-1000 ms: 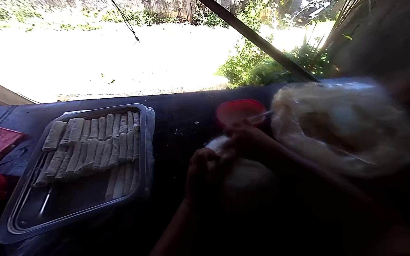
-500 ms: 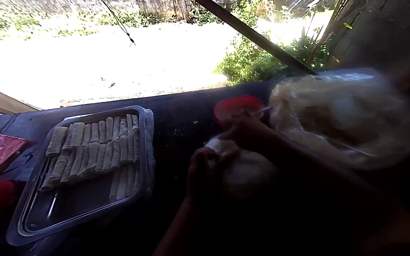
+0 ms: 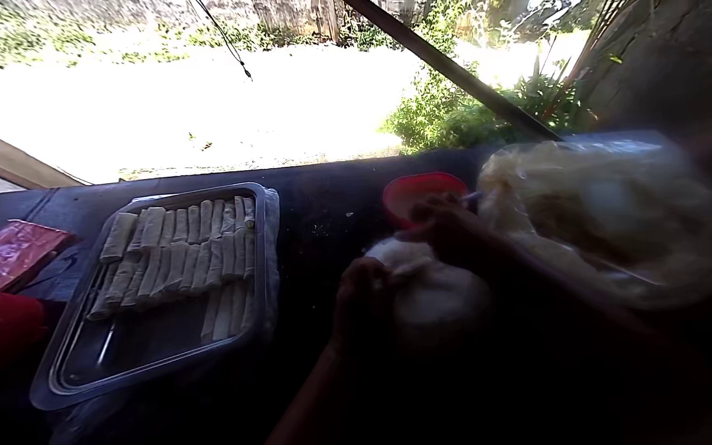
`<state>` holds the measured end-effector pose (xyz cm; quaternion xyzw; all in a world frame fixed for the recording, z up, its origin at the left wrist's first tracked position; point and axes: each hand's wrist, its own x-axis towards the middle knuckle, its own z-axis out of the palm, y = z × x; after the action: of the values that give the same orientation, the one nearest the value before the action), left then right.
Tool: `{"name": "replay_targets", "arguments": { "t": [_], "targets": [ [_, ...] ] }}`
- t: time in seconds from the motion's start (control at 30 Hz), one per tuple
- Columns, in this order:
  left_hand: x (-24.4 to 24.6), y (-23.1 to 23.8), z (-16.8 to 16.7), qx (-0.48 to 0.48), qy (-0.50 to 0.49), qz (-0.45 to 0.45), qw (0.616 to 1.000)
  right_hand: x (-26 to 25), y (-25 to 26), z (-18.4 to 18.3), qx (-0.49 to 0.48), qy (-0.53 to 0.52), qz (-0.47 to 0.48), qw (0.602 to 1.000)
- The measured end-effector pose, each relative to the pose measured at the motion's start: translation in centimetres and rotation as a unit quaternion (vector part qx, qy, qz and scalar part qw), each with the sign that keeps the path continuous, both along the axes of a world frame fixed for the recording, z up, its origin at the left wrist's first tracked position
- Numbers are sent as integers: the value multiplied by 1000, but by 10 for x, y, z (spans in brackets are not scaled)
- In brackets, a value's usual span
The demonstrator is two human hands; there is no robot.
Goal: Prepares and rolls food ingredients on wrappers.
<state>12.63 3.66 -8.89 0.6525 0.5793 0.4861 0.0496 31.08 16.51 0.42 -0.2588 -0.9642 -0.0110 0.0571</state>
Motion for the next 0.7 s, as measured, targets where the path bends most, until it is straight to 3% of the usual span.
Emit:
{"name": "replay_targets", "arguments": {
  "t": [0.17, 0.33, 0.47, 0.57, 0.7],
  "targets": [
    [1, -1, -2, -3, 11, -3, 1000, 5, 5, -24, -20, -76, -27, 997],
    [2, -2, 1, -9, 12, 4, 1000, 13, -2, -11, 9, 20, -19, 1000],
    [3, -2, 1, -16, 12, 1, 1000, 14, -2, -20, -19, -56, -38, 998],
    [2, 1, 2, -12, 11, 0, 1000, 17, -1, -15, -10, 18, -56, 998],
    [0, 1, 3, -25, -13, -7, 1000, 19, -21, -18, -118, 78, 31, 990]
  ]
}}
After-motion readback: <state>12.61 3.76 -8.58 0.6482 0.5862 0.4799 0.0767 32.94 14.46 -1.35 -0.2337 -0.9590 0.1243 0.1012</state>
